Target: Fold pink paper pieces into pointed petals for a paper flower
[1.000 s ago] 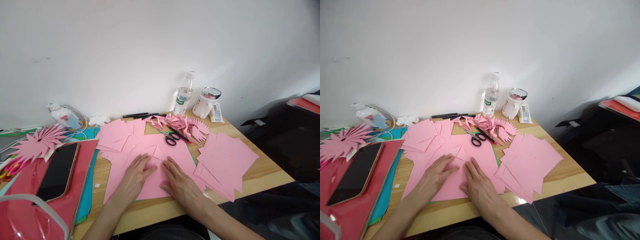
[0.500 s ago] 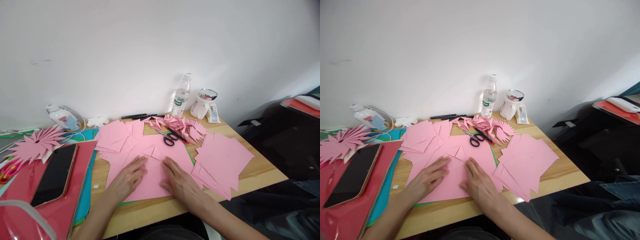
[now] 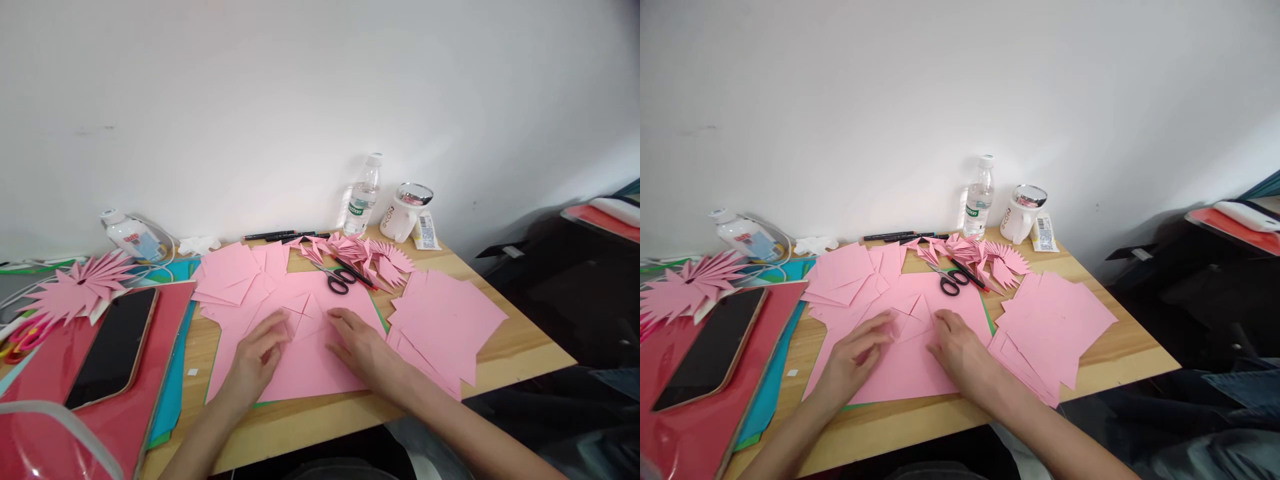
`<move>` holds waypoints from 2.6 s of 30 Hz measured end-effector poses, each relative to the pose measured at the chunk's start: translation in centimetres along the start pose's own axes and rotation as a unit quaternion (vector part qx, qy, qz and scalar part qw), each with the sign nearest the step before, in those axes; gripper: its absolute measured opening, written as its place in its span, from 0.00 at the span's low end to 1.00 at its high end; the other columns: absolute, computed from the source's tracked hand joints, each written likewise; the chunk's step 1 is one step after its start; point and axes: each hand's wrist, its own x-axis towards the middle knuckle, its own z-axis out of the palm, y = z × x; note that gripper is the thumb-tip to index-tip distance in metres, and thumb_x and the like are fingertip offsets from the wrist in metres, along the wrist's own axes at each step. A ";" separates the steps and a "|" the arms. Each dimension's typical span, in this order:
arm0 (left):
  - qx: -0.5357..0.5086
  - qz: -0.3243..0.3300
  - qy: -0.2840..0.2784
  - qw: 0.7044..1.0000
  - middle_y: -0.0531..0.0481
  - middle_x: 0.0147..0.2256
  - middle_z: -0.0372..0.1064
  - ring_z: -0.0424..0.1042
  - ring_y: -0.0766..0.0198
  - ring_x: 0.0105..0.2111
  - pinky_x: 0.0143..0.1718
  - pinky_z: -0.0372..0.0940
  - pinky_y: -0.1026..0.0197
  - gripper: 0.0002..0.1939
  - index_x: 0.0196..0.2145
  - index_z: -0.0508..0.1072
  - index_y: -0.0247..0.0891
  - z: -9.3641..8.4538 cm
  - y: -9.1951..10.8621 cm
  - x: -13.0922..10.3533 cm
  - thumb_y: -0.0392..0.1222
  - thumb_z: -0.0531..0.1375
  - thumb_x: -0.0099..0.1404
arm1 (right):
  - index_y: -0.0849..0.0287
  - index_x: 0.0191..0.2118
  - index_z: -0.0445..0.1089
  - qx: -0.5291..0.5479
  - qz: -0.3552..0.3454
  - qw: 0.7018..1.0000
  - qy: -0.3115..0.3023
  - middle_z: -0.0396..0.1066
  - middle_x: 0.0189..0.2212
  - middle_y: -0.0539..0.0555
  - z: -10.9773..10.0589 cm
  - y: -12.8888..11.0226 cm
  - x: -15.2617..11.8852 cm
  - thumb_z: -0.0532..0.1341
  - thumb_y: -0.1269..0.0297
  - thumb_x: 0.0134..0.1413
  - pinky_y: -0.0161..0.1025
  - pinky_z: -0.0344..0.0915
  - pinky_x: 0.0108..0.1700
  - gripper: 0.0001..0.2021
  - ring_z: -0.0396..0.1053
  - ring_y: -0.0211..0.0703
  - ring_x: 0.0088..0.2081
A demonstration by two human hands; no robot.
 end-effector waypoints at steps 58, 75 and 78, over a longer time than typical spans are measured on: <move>0.000 0.003 -0.069 0.998 0.49 0.33 0.66 0.67 0.65 0.35 0.37 0.67 0.62 0.09 0.32 0.70 0.39 1.2 1.6 0.6 0.33 0.51 0.64 | 0.61 0.30 0.66 -0.006 -0.247 0.969 -0.015 0.70 0.33 0.57 0.2 1.3 1.7 0.50 0.70 0.60 0.36 0.66 0.35 0.11 0.66 0.42 0.40; 0.012 -0.127 0.027 0.991 0.53 0.24 0.71 0.70 0.65 0.25 0.25 0.65 0.63 0.06 0.27 0.74 0.39 1.6 1.2 1.5 0.33 0.58 0.56 | 0.62 0.28 0.67 0.094 -0.131 0.980 -0.114 0.68 0.25 0.52 -1.2 1.7 5.4 0.57 0.66 0.55 0.32 0.58 0.29 0.08 0.62 0.36 0.26; -0.011 -0.173 0.042 0.984 0.52 0.24 0.72 0.71 0.64 0.25 0.25 0.65 0.63 0.05 0.26 0.75 0.39 1.7 1.3 1.1 0.33 0.59 0.54 | 0.62 0.28 0.67 0.092 -0.103 0.983 -0.124 0.68 0.25 0.52 -0.8 1.8 5.8 0.58 0.67 0.55 0.31 0.57 0.28 0.06 0.62 0.36 0.26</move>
